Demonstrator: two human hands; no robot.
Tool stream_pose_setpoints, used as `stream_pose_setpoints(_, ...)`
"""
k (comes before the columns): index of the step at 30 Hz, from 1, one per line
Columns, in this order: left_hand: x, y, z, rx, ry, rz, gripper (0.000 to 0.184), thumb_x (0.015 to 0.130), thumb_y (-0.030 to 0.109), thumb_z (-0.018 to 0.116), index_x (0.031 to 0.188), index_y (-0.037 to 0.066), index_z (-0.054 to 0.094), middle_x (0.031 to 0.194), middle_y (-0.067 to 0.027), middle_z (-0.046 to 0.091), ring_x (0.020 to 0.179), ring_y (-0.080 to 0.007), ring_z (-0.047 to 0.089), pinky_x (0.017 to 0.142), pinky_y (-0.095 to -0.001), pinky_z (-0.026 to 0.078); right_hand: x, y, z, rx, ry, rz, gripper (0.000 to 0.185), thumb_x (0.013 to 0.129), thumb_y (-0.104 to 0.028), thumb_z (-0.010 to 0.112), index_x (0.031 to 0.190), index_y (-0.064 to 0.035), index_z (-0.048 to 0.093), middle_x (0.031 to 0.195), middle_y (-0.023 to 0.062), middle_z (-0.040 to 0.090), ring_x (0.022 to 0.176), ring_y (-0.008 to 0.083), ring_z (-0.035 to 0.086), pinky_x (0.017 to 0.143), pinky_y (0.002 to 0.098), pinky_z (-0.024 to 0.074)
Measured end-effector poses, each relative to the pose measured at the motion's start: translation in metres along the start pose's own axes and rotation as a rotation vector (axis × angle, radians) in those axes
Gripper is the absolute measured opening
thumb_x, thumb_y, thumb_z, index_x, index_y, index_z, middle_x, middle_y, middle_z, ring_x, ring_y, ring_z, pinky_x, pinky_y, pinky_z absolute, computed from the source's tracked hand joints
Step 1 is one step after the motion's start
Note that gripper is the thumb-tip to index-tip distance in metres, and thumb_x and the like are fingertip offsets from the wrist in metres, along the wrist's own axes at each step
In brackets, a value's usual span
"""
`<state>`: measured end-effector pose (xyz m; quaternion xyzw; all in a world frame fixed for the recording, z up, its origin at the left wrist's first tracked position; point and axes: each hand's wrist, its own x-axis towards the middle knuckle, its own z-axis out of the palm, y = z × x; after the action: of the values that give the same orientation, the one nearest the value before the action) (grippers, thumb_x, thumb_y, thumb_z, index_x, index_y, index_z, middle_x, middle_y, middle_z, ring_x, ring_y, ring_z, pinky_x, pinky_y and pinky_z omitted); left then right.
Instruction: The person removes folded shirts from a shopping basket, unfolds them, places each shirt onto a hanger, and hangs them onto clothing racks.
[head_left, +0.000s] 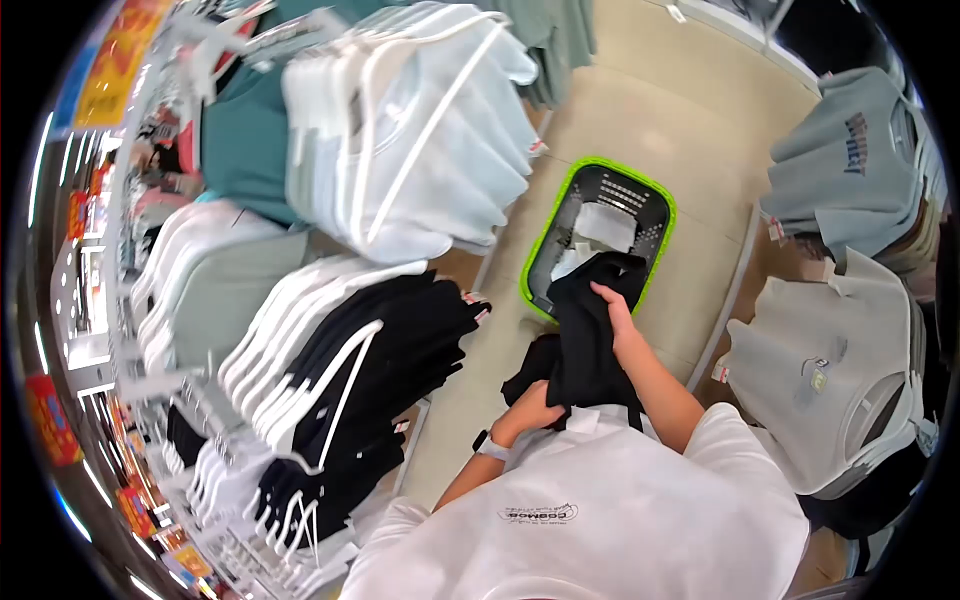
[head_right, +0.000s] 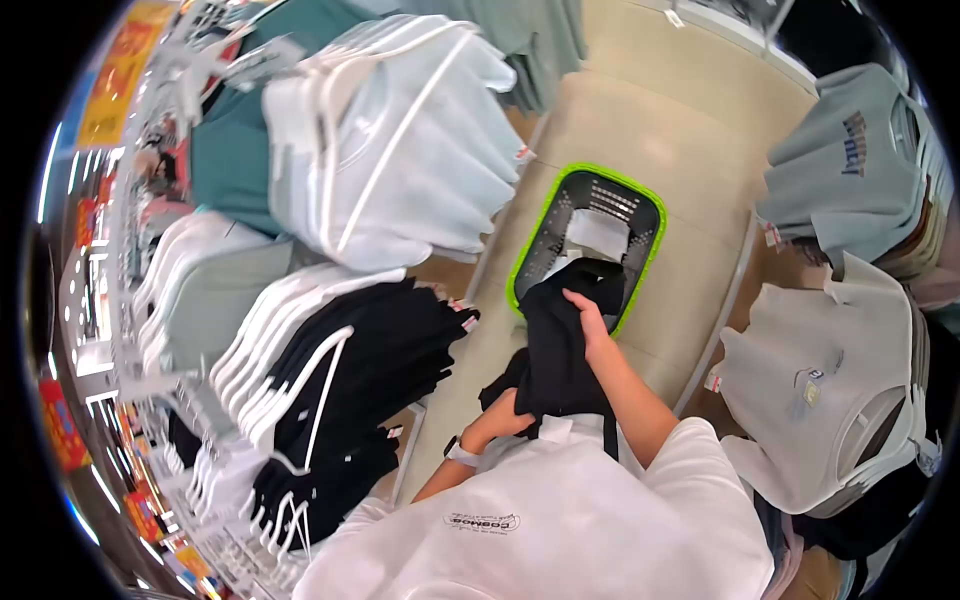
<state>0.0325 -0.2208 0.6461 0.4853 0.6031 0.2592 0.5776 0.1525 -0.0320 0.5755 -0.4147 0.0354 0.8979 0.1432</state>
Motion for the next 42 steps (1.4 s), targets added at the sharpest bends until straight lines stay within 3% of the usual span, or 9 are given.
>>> stream_pose_setpoints(12,-0.167,-0.02,0.004,0.008,0.901,-0.012,0.05,0.07,-0.002,0.053,0.12,0.0,0.05,0.119,-0.0159,0.053,0.108,-0.0216,0.053,0.093,-0.0314,0.04,-0.063,0.128,0.064,-0.277,-0.488,0.101,0.047,0.095,-0.036,0.034,0.129,-0.0057,0.045,0.13,0.0108,0.049,0.118,0.0282,0.047,0.104,0.0405,0.0343)
stream_pose_setpoints(15,-0.198,-0.006,-0.001,-0.76,0.959,0.269,0.048,0.081,0.009,0.056,0.127,0.001,0.044,0.129,-0.0128,0.046,0.115,-0.0197,0.048,0.098,-0.0313,0.037,-0.091,0.174,0.078,-0.618,-0.294,0.053,0.044,0.096,-0.033,0.034,0.127,-0.0036,0.046,0.128,0.0124,0.05,0.12,0.0282,0.046,0.103,0.0386,0.034)
stream_pose_setpoints(18,-0.221,0.006,-0.005,-1.14,0.978,0.237,0.049,0.091,0.03,0.051,0.128,-0.001,0.043,0.128,-0.0118,0.048,0.116,-0.0208,0.048,0.1,-0.0323,0.037,-0.131,0.237,0.097,-1.805,-0.7,-0.619,0.035,0.092,-0.028,0.046,0.112,-0.0018,0.056,0.112,0.0166,0.059,0.105,0.0268,0.057,0.089,0.0352,0.0438)
stream_pose_setpoints(21,-0.26,0.007,-0.007,-1.568,0.879,0.092,0.052,0.091,0.035,0.052,0.127,-0.002,0.043,0.127,-0.0138,0.05,0.113,-0.0218,0.051,0.097,-0.0328,0.041,-0.142,0.272,0.119,-2.53,-1.007,-0.178,0.028,0.089,-0.026,0.049,0.099,-0.0032,0.062,0.094,0.0168,0.064,0.086,0.0297,0.062,0.079,0.0384,0.0466)
stream_pose_setpoints(23,-0.281,-0.013,0.002,-1.431,0.801,0.216,0.047,0.088,0.028,0.059,0.123,-0.002,0.048,0.121,-0.0132,0.054,0.107,-0.0201,0.054,0.092,-0.0301,0.044,-0.148,0.287,0.12,-2.554,-1.215,-0.491,0.025,0.087,-0.024,0.049,0.088,-0.0032,0.064,0.079,0.0168,0.064,0.072,0.0323,0.061,0.073,0.0404,0.0467)
stream_pose_setpoints(29,-0.314,-0.026,0.021,-1.161,1.151,0.123,0.04,0.083,0.015,0.065,0.115,-0.005,0.052,0.108,-0.0082,0.059,0.098,-0.0143,0.056,0.086,-0.0271,0.046,-0.183,0.331,0.155,-2.783,-0.817,0.22,0.028,0.087,-0.025,0.052,0.102,-0.0027,0.062,0.094,0.0161,0.064,0.086,0.0272,0.062,0.079,0.034,0.0467)
stream_pose_setpoints(35,-0.344,-0.014,0.028,-0.955,1.342,0.157,0.037,0.084,0.014,0.064,0.115,-0.001,0.051,0.107,-0.0084,0.057,0.098,-0.0155,0.055,0.086,-0.028,0.046,-0.143,0.34,0.129,-1.263,-0.525,0.064,0.049,0.091,-0.033,0.055,0.125,0.0003,0.047,0.122,0.0098,0.052,0.113,0.0175,0.048,0.097,0.0296,0.0383)
stream_pose_setpoints(37,-0.358,-0.013,0.031,-1.158,1.149,0.345,0.032,0.084,0.012,0.062,0.113,0.002,0.051,0.108,-0.0085,0.056,0.1,-0.0173,0.054,0.089,-0.03,0.045,-0.138,0.338,0.131,-0.996,-0.494,0.084,0.047,0.093,-0.033,0.051,0.125,-0.0005,0.046,0.123,0.0103,0.052,0.114,0.0194,0.049,0.099,0.0328,0.038)
stream_pose_setpoints(42,-0.379,-0.033,0.049,-1.272,1.562,0.537,0.022,0.089,0.007,0.051,0.111,0.004,0.053,0.107,-0.0059,0.056,0.101,-0.0168,0.054,0.09,-0.0322,0.045,-0.134,0.314,0.16,-0.807,-0.667,0.007,0.048,0.096,-0.035,0.042,0.129,-0.0008,0.042,0.131,0.0111,0.047,0.121,0.0248,0.045,0.104,0.04,0.0333)
